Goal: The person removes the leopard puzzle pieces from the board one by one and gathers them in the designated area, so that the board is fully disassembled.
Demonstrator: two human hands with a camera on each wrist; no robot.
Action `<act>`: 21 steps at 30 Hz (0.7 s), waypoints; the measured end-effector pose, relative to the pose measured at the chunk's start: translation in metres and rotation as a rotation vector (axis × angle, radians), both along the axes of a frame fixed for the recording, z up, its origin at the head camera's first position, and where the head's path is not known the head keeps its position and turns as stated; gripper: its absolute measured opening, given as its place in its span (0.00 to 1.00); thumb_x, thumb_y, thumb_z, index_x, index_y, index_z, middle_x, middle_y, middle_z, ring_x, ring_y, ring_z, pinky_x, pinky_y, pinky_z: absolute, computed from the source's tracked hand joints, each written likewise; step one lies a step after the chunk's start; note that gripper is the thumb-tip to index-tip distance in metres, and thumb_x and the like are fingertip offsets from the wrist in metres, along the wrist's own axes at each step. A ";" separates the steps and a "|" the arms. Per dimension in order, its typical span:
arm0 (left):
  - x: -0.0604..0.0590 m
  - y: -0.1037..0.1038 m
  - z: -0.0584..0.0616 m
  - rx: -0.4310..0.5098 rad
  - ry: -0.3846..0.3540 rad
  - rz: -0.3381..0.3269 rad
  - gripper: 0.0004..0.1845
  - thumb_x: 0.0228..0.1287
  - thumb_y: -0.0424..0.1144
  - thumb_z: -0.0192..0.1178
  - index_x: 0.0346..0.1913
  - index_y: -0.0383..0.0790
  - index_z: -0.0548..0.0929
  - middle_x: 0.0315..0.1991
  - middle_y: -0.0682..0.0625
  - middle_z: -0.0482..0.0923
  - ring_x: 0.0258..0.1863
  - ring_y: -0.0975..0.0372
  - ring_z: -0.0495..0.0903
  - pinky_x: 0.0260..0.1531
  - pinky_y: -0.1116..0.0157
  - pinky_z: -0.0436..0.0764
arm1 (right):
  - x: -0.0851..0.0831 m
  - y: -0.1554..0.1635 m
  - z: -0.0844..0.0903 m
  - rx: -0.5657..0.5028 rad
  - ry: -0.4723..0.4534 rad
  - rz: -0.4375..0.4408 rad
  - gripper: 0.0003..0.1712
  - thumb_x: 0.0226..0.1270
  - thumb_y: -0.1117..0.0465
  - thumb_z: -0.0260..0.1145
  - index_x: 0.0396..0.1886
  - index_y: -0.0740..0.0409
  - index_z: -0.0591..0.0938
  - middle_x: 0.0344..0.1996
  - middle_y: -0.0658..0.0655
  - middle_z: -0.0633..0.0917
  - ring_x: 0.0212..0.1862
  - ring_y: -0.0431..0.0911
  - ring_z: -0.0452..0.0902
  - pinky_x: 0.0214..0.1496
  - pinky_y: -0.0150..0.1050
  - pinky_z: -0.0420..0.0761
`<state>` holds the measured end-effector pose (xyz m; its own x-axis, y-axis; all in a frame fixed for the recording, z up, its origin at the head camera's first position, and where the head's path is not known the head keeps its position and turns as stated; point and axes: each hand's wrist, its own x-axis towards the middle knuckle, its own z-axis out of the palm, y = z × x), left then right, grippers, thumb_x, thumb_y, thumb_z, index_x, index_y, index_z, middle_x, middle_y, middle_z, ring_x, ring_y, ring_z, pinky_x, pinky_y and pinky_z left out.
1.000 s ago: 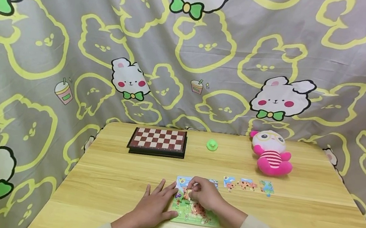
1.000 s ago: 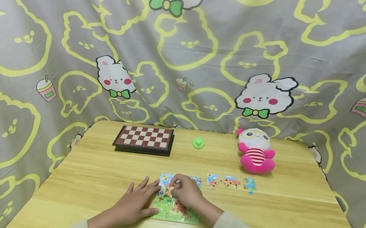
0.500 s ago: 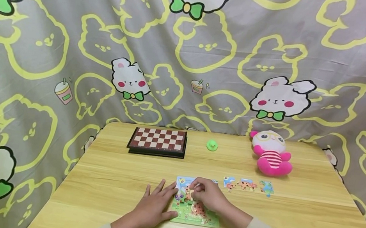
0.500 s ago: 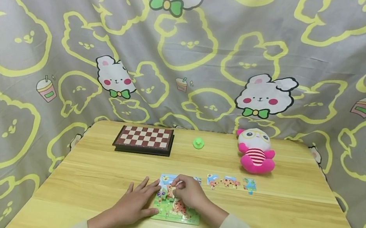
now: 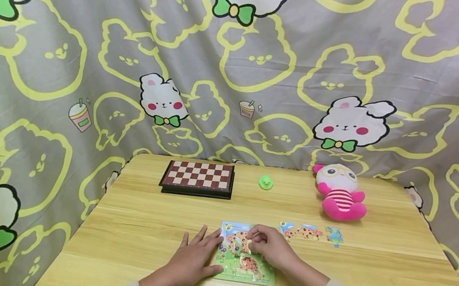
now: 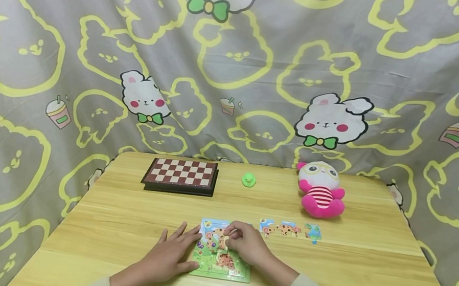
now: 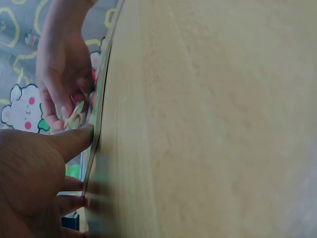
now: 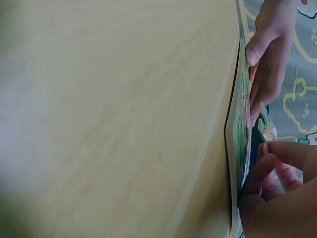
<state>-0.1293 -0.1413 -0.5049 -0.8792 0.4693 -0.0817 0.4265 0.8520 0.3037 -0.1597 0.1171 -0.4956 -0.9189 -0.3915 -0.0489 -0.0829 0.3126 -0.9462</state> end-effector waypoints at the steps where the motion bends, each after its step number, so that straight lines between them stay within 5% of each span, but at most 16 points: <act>1: 0.000 0.000 0.000 0.001 -0.001 0.001 0.41 0.62 0.69 0.53 0.74 0.53 0.63 0.77 0.56 0.51 0.76 0.46 0.47 0.62 0.27 0.48 | 0.000 0.002 0.000 -0.005 -0.003 -0.003 0.08 0.63 0.68 0.67 0.42 0.62 0.81 0.29 0.58 0.81 0.27 0.46 0.73 0.25 0.32 0.74; 21: 0.000 0.000 0.001 0.008 -0.019 0.003 0.42 0.62 0.68 0.53 0.75 0.53 0.61 0.78 0.57 0.50 0.76 0.47 0.47 0.62 0.28 0.47 | 0.005 0.052 -0.002 0.033 -0.003 -0.058 0.10 0.62 0.66 0.68 0.43 0.63 0.80 0.32 0.57 0.80 0.31 0.44 0.74 0.27 0.37 0.78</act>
<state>-0.1294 -0.1409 -0.5037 -0.8790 0.4672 -0.0953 0.4178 0.8509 0.3184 -0.1547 0.1686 -0.4977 -0.9398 -0.3356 -0.0639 -0.0607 0.3482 -0.9355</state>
